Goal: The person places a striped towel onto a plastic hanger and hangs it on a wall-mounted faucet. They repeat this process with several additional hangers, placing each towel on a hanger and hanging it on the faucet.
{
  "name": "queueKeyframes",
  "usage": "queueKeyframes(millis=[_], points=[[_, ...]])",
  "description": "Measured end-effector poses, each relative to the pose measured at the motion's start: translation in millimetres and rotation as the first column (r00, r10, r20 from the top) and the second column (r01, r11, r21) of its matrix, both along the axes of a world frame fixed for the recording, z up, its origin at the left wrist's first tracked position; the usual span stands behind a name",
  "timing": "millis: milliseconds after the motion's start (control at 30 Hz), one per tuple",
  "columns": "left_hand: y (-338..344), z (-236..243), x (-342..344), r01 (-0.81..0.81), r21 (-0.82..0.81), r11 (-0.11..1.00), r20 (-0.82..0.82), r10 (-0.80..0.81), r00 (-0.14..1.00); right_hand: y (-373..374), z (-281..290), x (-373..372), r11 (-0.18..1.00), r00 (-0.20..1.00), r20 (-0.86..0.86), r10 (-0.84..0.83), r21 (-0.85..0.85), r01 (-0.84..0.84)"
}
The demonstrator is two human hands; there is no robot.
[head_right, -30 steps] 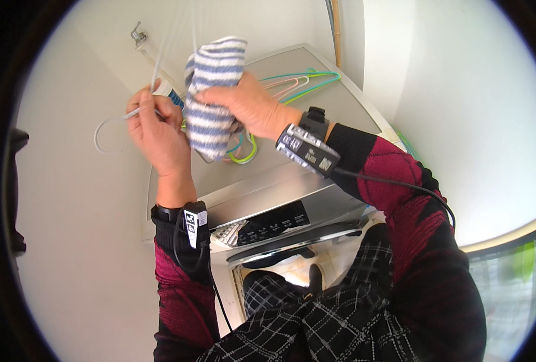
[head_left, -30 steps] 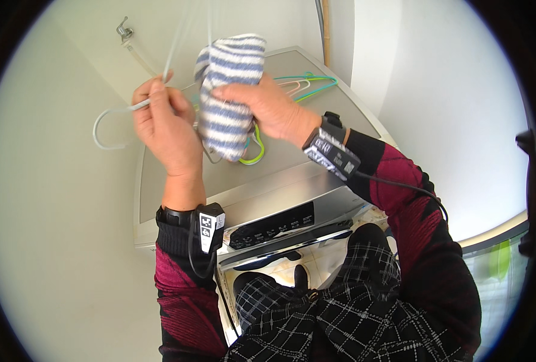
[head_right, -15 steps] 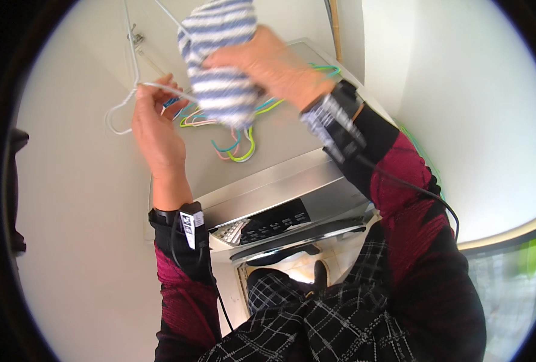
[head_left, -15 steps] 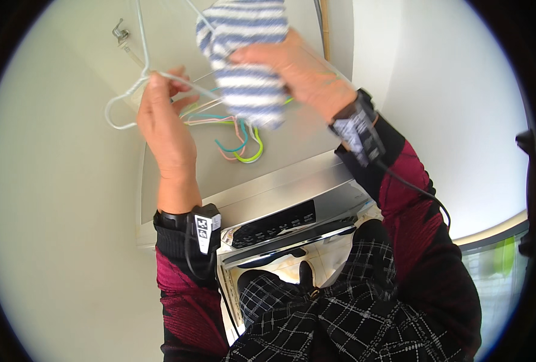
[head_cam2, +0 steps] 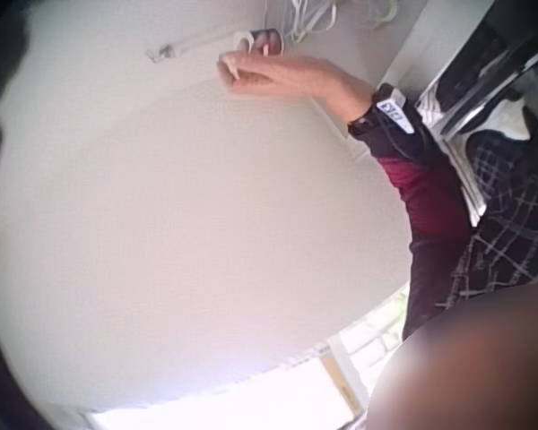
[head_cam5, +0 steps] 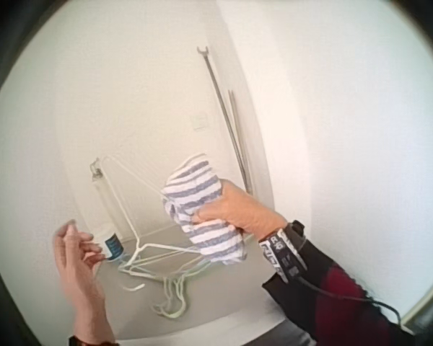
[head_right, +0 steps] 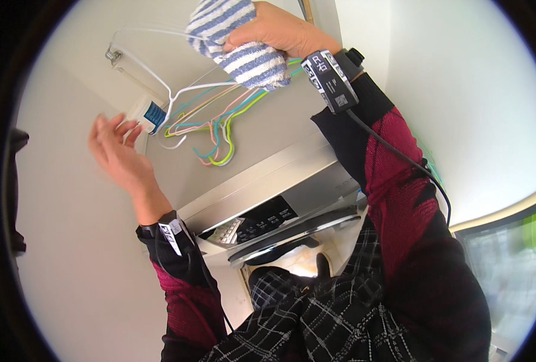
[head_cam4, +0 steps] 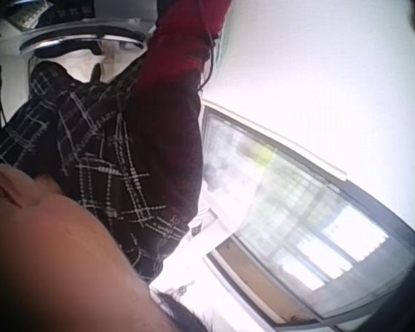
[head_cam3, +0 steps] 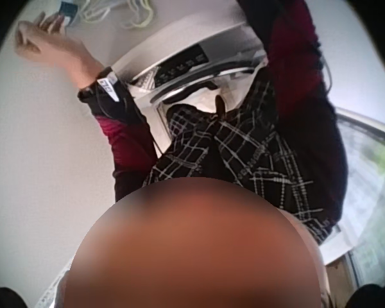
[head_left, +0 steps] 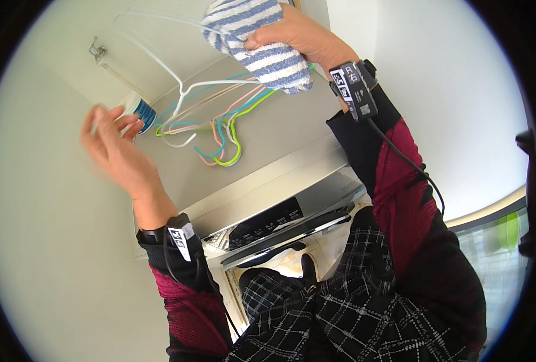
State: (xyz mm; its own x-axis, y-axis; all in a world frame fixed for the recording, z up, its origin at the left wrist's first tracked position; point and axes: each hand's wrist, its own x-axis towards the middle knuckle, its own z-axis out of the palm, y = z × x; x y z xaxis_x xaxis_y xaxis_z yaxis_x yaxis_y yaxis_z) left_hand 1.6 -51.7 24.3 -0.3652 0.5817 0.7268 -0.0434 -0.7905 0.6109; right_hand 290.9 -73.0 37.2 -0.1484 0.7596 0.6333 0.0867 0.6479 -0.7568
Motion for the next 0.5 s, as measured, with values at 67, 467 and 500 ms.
queueKeyframes(millis=[67, 467, 500], points=[[-0.2, -1.4, 3.8, 0.234, -0.282, 0.930, -0.152, -0.285, 0.947, -2.1, 0.3, -4.1, 0.998, 0.998, 0.032, 0.051, -0.037, -0.050], [4.5, -23.0, 7.9, 0.289, -0.381, 0.878, -0.270, -0.404, 0.874, 5.5, -2.9, -16.0, 0.986, 0.975, 0.168, -0.144, 0.106, 0.128], [4.8, -24.2, 7.9, 0.281, -0.359, 0.890, -0.256, -0.383, 0.888, 7.2, -4.5, -17.3, 0.983, 0.978, 0.120, -0.169, 0.097, 0.158]])
